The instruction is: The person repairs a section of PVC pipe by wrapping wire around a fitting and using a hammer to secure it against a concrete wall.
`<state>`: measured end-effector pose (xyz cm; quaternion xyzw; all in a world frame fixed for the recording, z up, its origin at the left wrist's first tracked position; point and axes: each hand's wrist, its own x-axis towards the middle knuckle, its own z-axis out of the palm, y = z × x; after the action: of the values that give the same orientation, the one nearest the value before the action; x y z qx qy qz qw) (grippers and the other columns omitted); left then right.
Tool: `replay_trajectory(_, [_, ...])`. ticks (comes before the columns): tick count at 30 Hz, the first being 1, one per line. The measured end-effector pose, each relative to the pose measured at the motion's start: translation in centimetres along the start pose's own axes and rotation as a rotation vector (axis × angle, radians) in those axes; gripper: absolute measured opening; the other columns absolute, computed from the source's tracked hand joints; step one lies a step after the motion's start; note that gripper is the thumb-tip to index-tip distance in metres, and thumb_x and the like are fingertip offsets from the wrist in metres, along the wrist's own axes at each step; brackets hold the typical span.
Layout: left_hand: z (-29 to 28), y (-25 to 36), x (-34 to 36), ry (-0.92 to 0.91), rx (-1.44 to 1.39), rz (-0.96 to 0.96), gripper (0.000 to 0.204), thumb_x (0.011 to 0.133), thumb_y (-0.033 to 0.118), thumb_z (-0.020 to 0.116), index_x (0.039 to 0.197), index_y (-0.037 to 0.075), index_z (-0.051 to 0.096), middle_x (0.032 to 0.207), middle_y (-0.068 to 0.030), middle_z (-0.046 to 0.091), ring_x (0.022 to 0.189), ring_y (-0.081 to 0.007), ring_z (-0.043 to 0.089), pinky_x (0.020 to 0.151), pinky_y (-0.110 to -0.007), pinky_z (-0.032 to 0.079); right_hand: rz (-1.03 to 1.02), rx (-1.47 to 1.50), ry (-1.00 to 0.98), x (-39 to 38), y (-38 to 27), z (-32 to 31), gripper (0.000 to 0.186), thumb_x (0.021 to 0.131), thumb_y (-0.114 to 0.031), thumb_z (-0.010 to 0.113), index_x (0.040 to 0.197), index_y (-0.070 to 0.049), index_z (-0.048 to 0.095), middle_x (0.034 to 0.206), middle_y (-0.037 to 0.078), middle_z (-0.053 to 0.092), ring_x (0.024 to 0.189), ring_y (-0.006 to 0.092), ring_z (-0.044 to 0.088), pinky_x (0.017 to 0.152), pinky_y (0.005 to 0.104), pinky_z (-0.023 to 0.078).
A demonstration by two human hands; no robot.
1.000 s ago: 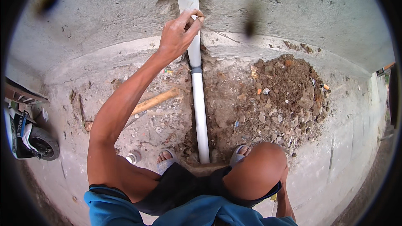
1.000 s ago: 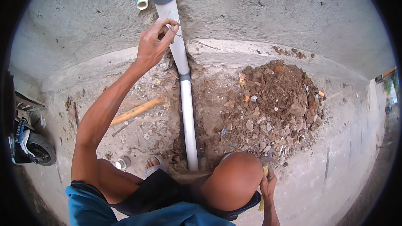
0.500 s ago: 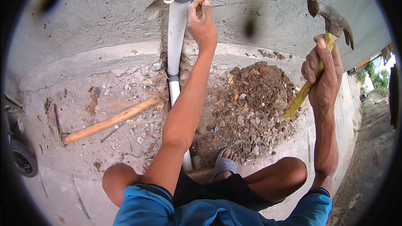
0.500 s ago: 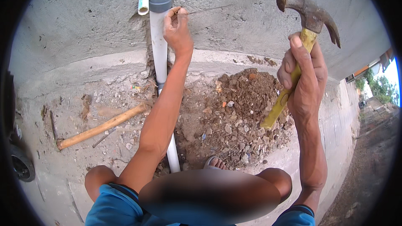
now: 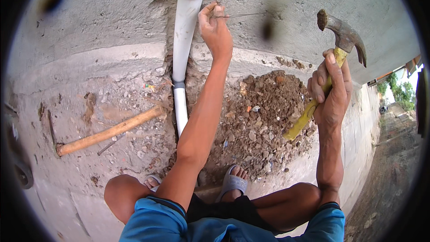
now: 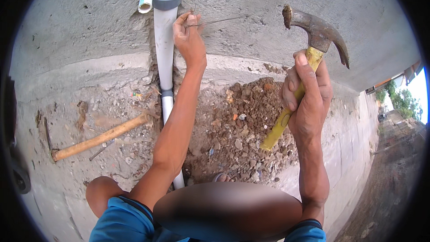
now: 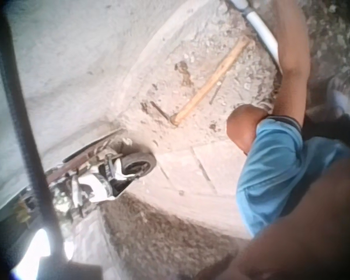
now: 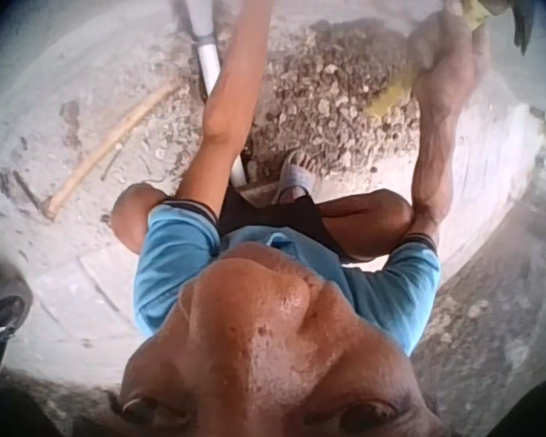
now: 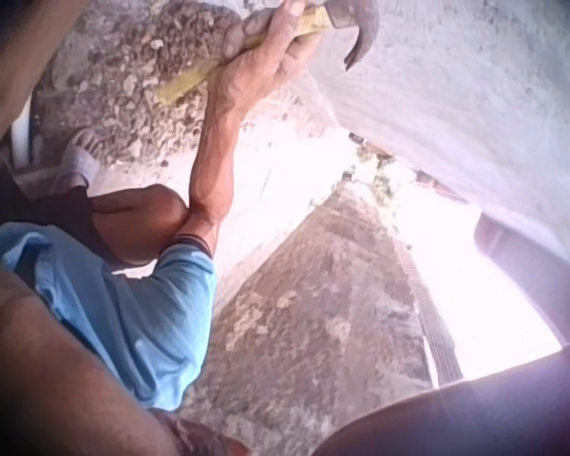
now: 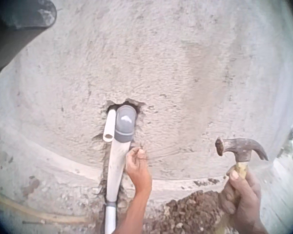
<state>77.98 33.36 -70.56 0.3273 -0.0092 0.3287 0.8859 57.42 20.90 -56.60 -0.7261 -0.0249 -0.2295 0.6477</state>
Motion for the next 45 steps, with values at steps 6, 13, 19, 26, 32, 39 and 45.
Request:
replay_trajectory(6, [-2.5, -0.2, -0.3, -0.115, -0.131, -0.254, 0.03, 0.103, 0.022, 0.063, 0.121, 0.004, 0.047, 0.115, -0.0113, 0.063, 0.106, -0.0229, 0.067, 0.088, -0.039, 0.061, 0.001, 0.023, -0.031, 0.9, 0.7, -0.2, 0.025, 0.104, -0.026, 0.058, 0.116, -0.004, 0.057, 0.069, -0.005, 0.045, 0.043, 0.0016, 0.034, 0.042, 0.0194, 0.029])
replay_trajectory(13, [-3.1, -0.1, 0.4, -0.196, -0.213, -0.183, 0.033, 0.101, 0.022, 0.066, 0.123, 0.003, 0.05, 0.123, -0.0152, 0.063, 0.108, -0.0246, 0.068, 0.091, -0.039, 0.061, -0.016, -0.087, -0.06, 0.6, 1.0, 0.1, 0.025, 0.104, -0.027, 0.058, 0.115, -0.005, 0.058, 0.067, -0.004, 0.044, 0.044, 0.0022, 0.033, 0.042, 0.0199, 0.028])
replay_trajectory(19, [-2.6, 0.4, 1.0, -0.084, -0.249, -0.106, 0.028, 0.102, 0.019, 0.064, 0.121, 0.002, 0.052, 0.126, -0.0169, 0.062, 0.115, -0.0272, 0.066, 0.097, -0.039, 0.06, 0.006, -0.23, -0.101, 0.1, 0.8, 1.2, 0.032, 0.103, -0.029, 0.061, 0.119, -0.001, 0.059, 0.068, -0.004, 0.046, 0.045, 0.0023, 0.032, 0.043, 0.0207, 0.026])
replay_trajectory(26, [-1.4, 0.7, -0.1, -0.016, -0.308, -0.153, 0.025, 0.105, 0.018, 0.057, 0.121, 0.002, 0.047, 0.124, -0.0189, 0.063, 0.112, -0.0284, 0.067, 0.096, -0.038, 0.06, -0.186, -0.472, -0.14, 0.1, 2.0, 1.4, 0.042, 0.103, -0.037, 0.062, 0.121, 0.0, 0.06, 0.067, -0.005, 0.045, 0.052, 0.0032, 0.038, 0.046, 0.0222, 0.03])
replay_trajectory(32, [-7.7, 1.6, -6.8, 0.232, -0.096, -0.254, 0.027, 0.103, 0.02, 0.057, 0.121, 0.003, 0.045, 0.103, -0.0159, 0.067, 0.091, -0.0245, 0.07, 0.078, -0.033, 0.059, 0.182, -0.694, -0.332, 4.7, 5.3, 1.0, 0.043, 0.104, -0.047, 0.055, 0.114, -0.006, 0.064, 0.067, -0.006, 0.048, 0.053, 0.0046, 0.042, 0.047, 0.0243, 0.036])
replay_trajectory(39, [-14.0, 6.1, -5.6, 0.013, 0.094, -0.139, 0.029, 0.102, 0.019, 0.064, 0.119, 0.003, 0.048, 0.113, -0.0264, 0.069, 0.096, -0.0305, 0.073, 0.08, -0.038, 0.063, -0.578, -0.074, -0.069, 8.0, 1.5, 6.5, 0.039, 0.109, -0.044, 0.046, 0.111, -0.007, 0.054, 0.068, -0.001, 0.049, 0.049, 0.0062, 0.039, 0.044, 0.0232, 0.038])
replay_trajectory(45, [-16.0, 9.9, -3.3, 0.092, 0.182, -0.003, 0.029, 0.101, 0.02, 0.064, 0.12, 0.004, 0.049, 0.118, -0.025, 0.068, 0.103, -0.0321, 0.072, 0.084, -0.038, 0.064, -0.759, 0.12, -0.147, 9.6, 13.5, 8.8, 0.046, 0.108, -0.05, 0.04, 0.102, -0.005, 0.048, 0.063, 0.001, 0.045, 0.049, 0.0084, 0.041, 0.044, 0.0286, 0.039])
